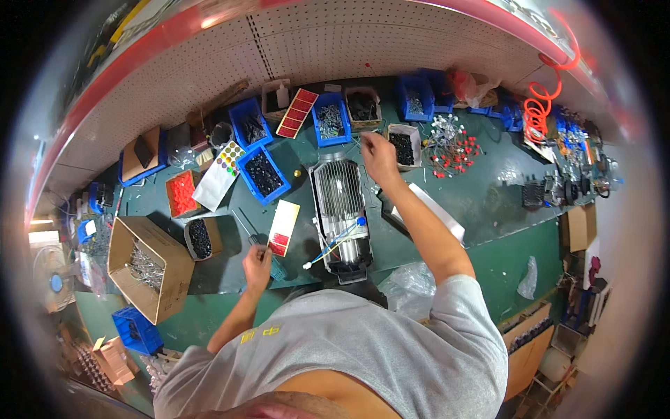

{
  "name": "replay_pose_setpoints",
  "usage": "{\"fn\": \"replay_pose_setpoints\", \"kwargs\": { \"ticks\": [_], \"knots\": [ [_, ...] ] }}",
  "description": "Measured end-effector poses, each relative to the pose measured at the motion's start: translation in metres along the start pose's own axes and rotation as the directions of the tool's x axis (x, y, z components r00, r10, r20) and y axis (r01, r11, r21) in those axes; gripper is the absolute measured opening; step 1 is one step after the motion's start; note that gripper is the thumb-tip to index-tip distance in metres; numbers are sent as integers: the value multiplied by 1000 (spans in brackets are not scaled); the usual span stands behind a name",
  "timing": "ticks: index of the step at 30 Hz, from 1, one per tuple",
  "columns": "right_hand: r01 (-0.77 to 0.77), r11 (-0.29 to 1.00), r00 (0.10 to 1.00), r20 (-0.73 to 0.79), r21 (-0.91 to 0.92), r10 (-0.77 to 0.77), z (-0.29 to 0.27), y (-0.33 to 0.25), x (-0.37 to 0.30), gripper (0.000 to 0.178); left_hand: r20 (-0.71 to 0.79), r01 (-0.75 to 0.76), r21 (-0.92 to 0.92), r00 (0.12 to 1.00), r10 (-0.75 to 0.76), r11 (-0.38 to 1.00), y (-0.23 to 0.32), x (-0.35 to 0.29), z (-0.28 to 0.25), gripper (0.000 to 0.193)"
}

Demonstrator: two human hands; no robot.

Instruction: The person assembles an electronic device by attaching a silver metal casing to a motor, applying labels, and using a power drill to secure components. They move the assembled unit to a cardboard sheet, then return to the workbench to unpack another casing and apply additional labels before attaching it to a motor.

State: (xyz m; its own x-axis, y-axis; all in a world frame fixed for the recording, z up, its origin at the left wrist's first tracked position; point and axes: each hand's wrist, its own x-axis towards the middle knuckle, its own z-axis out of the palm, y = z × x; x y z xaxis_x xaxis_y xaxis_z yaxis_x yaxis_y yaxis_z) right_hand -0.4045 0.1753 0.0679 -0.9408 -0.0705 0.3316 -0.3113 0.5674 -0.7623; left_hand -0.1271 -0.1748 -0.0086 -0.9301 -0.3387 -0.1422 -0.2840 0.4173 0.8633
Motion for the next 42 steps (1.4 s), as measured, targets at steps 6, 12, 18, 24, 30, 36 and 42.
{"fn": "replay_pose_setpoints", "kwargs": {
  "ticks": [6,12,18,24,30,36,42],
  "knots": [
    [18,824,982,163,-567,91,96,104,132,24,-120,107,102,988,-94,989,-3,-78,1,10],
    [-48,684,919,235,-728,315,106,123,155,22,-223,281,40,938,-266,959,27,-137,16,7],
    [-55,789,992,56,-612,113,92,123,142,19,-195,247,104,955,-224,963,36,-135,25,8],
    [147,986,965,-231,76,-126,49,37,107,29,-188,73,27,980,-67,997,41,-95,9,9],
    [42,893,999,0,449,-47,-4,-111,-25,45,-176,-136,-188,979,103,973,124,-49,-16,18],
    [15,892,975,192,452,-114,-31,-186,-156,49,135,-99,-445,975,175,890,189,-57,-20,21],
    [-99,927,940,339,362,-32,-26,-195,-249,43,350,106,-494,933,86,863,146,-100,-3,15]
  ]
}}
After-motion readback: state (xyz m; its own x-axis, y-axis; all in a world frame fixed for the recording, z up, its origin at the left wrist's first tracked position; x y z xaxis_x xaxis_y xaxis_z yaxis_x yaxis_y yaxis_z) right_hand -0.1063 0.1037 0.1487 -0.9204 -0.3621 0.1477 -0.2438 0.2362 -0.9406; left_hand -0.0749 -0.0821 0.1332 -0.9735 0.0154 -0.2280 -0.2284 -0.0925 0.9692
